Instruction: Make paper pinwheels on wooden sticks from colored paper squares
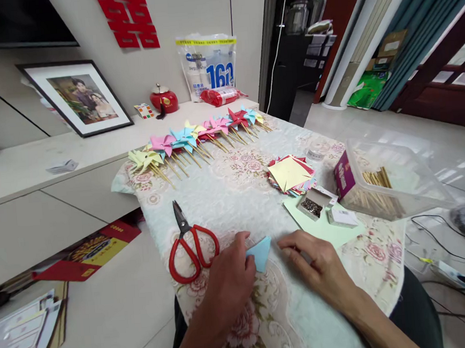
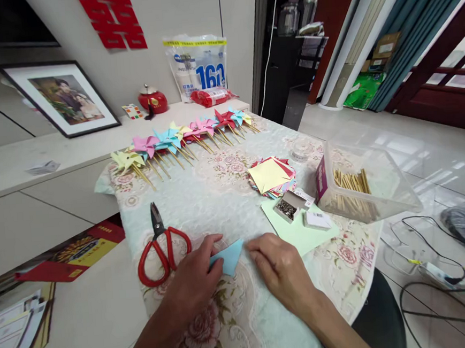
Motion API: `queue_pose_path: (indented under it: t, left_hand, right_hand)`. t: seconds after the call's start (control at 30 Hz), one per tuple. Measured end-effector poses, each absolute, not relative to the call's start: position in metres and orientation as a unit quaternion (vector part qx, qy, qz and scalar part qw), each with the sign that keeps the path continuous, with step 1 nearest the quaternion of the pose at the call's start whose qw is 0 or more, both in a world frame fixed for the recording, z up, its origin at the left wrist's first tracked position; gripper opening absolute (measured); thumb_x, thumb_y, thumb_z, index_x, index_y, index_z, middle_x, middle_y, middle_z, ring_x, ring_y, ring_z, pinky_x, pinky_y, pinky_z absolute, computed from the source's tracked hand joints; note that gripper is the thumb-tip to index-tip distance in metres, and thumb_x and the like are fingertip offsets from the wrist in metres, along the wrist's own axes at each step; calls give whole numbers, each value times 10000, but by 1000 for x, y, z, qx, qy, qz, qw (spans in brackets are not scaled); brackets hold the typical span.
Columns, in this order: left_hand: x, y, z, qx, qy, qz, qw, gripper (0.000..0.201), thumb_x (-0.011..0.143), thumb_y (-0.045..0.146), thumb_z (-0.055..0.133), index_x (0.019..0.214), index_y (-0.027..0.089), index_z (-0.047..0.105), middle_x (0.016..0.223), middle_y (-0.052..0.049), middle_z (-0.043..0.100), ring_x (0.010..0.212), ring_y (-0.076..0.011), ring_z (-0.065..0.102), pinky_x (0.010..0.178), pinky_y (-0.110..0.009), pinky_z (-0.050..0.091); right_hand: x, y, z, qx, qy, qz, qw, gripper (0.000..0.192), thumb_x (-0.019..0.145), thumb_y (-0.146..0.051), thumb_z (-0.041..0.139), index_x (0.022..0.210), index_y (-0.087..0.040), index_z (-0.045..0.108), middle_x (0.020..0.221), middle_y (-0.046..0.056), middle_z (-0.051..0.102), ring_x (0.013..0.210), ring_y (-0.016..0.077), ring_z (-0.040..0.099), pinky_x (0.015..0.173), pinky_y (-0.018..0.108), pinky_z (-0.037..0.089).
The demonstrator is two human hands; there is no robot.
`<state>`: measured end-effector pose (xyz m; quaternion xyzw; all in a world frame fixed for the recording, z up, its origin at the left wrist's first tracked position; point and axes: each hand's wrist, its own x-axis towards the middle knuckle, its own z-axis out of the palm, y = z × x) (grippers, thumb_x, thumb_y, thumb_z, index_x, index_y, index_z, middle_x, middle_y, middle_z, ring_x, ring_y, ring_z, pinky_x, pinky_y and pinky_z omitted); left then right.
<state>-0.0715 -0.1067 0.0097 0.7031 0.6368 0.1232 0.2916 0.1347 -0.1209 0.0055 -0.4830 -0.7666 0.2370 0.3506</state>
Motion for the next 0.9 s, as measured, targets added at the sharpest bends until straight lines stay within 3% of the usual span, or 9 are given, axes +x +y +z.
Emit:
queue_pose_path:
  t: [0.13,0.27,0.33,0.43,0.57,0.9]
  left_hand:
    - [-63,-115,-7,768,610,145,131,392,880,98,459,1248,133,589,1039,-148,746,851,-275,727,665,-346,539]
    - [-61,-121,-13,775,618,132,-12,322,900,112,508,1205,124,612,961,-109,714,722,-238,706,505,-299,504]
    - [-63,-126,-13,774,610,148,-86,330,901,115,541,1224,112,611,1008,-124,716,778,-254,708,547,-322,526]
    - [-68,-137,-15,802,531,217,-166,297,905,82,542,1177,130,652,1177,-146,720,1030,-323,687,784,-433,551]
    - [-77,-154,-23,845,446,265,-127,286,937,133,519,1178,129,672,1232,-115,727,1240,-327,597,1065,-521,405]
    - [-83,-166,-34,844,472,248,-59,399,943,218,484,1300,109,625,1350,-122,668,1266,-294,579,1085,-490,381]
  right_hand:
    - [130,-137,-7,-384,-852,174,312,320,995,-127,482,1275,-204,618,1229,126,684,1115,255,606,924,418,535]
    - [125,-139,-10,-361,-890,130,247,337,1004,-156,496,1320,-200,604,1284,119,689,1159,286,573,935,475,519]
    - [124,-139,-10,-363,-896,125,222,318,1006,-185,510,1304,-191,621,1291,111,691,1158,296,565,933,488,507]
    - [124,-139,-10,-370,-898,120,207,306,1004,-211,524,1288,-195,637,1309,94,686,1171,311,546,928,496,486]
    - [124,-139,-9,-372,-897,112,211,316,1000,-205,530,1299,-218,634,1302,79,692,1171,303,543,920,490,468]
    - [122,-142,-13,-376,-894,57,236,278,1003,-190,531,1250,-191,657,1247,93,728,1137,300,578,897,480,457]
